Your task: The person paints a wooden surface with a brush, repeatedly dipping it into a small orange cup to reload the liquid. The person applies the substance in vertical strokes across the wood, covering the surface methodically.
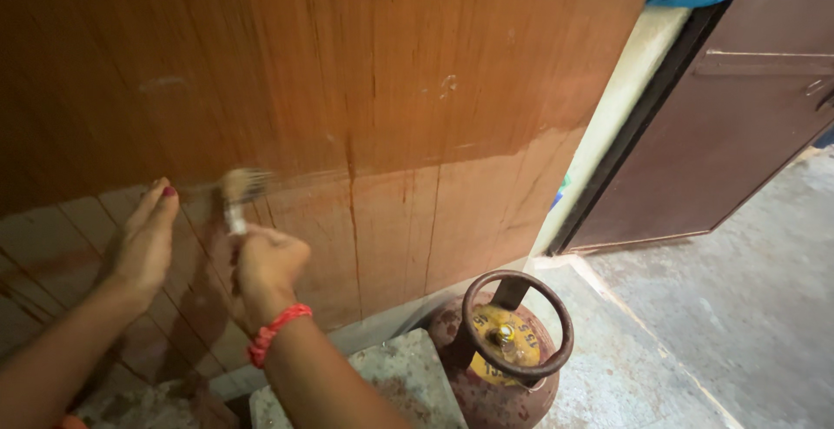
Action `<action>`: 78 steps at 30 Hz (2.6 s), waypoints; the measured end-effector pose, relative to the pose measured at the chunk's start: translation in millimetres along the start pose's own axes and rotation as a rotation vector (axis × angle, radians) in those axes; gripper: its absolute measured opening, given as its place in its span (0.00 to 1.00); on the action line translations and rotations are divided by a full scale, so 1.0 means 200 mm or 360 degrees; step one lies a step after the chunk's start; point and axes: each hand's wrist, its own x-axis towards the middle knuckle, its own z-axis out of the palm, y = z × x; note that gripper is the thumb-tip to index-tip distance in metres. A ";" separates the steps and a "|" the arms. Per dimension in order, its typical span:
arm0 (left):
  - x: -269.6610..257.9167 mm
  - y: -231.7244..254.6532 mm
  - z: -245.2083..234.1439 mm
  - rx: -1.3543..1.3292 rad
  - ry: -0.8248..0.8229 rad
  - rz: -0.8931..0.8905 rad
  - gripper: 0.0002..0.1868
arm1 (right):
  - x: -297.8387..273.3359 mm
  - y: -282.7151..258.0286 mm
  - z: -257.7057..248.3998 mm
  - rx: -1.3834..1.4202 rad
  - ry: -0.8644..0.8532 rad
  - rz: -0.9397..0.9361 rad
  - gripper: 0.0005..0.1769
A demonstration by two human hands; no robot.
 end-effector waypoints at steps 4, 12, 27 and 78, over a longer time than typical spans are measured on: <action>-0.01 -0.03 0.02 0.0049 -0.0015 0.0012 0.38 | 0.01 -0.11 -0.12 -0.0460 -0.0227 0.0260 0.06; -0.13 0.08 0.01 0.0031 -0.0064 -0.0094 0.37 | 0.25 -0.62 -0.43 0.0204 0.0600 -0.0286 0.07; 0.03 -0.25 -0.49 -0.0202 0.0101 0.0139 0.36 | -0.10 0.32 0.49 -0.0243 0.0510 -0.0421 0.09; -0.65 -0.69 0.34 0.0184 -0.0401 -0.0737 0.15 | -0.64 -0.42 -0.43 -0.1698 0.0139 -0.0191 0.10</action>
